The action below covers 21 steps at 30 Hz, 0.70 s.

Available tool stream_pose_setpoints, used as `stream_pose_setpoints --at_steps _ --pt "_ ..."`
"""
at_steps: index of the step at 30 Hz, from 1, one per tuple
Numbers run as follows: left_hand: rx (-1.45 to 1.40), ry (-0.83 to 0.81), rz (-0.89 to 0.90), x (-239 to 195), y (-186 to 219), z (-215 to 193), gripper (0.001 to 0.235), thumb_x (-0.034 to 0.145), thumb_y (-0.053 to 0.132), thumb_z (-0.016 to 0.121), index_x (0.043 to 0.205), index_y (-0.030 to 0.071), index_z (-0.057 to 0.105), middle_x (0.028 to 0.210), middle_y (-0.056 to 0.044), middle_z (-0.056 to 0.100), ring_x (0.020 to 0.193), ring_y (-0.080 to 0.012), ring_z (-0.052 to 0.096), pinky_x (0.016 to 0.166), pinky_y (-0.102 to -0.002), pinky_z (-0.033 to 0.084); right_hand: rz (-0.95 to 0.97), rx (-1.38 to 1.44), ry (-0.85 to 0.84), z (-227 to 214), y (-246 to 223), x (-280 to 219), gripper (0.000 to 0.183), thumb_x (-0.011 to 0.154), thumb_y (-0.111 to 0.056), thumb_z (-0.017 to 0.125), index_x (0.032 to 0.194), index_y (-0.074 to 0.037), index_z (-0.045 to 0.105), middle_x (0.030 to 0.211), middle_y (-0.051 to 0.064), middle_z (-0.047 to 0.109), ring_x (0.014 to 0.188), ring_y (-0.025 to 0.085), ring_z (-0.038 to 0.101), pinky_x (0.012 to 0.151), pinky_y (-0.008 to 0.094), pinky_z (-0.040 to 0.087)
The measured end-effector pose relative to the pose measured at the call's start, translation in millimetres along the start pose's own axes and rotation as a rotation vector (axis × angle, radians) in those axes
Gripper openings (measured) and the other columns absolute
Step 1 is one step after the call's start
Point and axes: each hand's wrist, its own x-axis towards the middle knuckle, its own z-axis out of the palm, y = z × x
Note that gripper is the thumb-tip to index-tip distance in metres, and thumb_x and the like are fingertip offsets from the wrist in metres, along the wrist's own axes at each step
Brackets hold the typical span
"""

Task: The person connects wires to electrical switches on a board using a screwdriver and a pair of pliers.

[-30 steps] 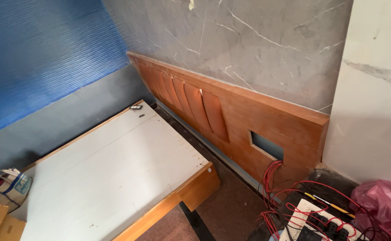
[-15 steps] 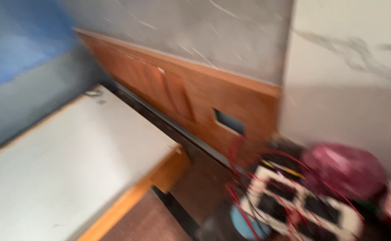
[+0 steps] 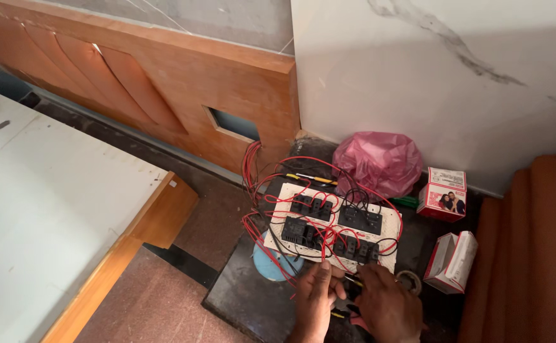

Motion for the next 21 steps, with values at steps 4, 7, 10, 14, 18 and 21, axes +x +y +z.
stream_pose_setpoints --at_steps 4,7,10,14,18,21 --pt "0.017 0.002 0.0 -0.5 -0.2 -1.3 0.044 0.105 0.041 0.052 0.093 0.001 0.067 0.061 -0.004 0.06 0.047 -0.0042 0.039 0.043 -0.022 0.025 -0.021 -0.032 0.079 -0.2 -2.6 -6.0 0.053 0.064 -0.021 0.08 0.116 -0.026 0.073 0.118 -0.005 0.071 0.088 0.024 0.075 0.071 0.04 0.061" --pt "0.013 0.012 -0.014 -1.5 -0.7 -1.6 0.043 0.104 0.041 0.053 0.094 0.001 0.067 0.06 -0.003 0.059 0.045 -0.004 0.037 0.042 -0.022 0.024 -0.105 -0.009 0.22 -0.5 -3.1 -10.1 0.047 0.066 -0.019 0.076 0.112 -0.024 0.074 0.117 -0.003 0.072 0.084 0.025 0.075 0.068 0.04 0.06" --pt "0.006 0.01 -0.009 -1.7 2.2 0.0 0.043 0.105 0.041 0.053 0.094 0.001 0.067 0.06 -0.003 0.059 0.046 -0.0042 0.037 0.043 -0.023 0.025 -0.099 -0.017 0.289 0.7 -4.0 -12.6 0.045 0.068 -0.019 0.075 0.112 -0.024 0.074 0.118 -0.003 0.072 0.079 0.026 0.074 0.068 0.041 0.06" --pt "0.018 0.025 -0.031 -3.0 7.9 2.3 0.044 0.104 0.042 0.053 0.093 0.002 0.066 0.06 -0.003 0.058 0.046 -0.0039 0.035 0.042 -0.023 0.024 -0.05 -0.035 0.186 5.2 0.1 -3.1 0.041 0.071 -0.018 0.074 0.112 -0.023 0.073 0.118 -0.003 0.072 0.082 0.026 0.075 0.069 0.041 0.06" --pt "0.017 0.022 -0.013 -3.8 8.5 3.2 0.043 0.103 0.042 0.054 0.093 0.002 0.067 0.059 -0.004 0.059 0.046 -0.0042 0.035 0.042 -0.023 0.023 -0.065 -0.007 0.077 -2.4 -0.6 3.2 0.041 0.068 -0.017 0.076 0.108 -0.021 0.072 0.114 -0.002 0.072 0.082 0.028 0.075 0.068 0.042 0.06" --pt "0.093 0.029 0.029 -5.2 7.0 5.5 0.044 0.105 0.042 0.054 0.093 0.002 0.067 0.061 -0.004 0.059 0.049 -0.0046 0.039 0.044 -0.023 0.026 -0.009 -0.073 -0.102 -11.4 -7.4 7.3 0.046 0.066 -0.022 0.08 0.111 -0.022 0.069 0.112 -0.003 0.07 0.083 0.029 0.074 0.068 0.042 0.06"
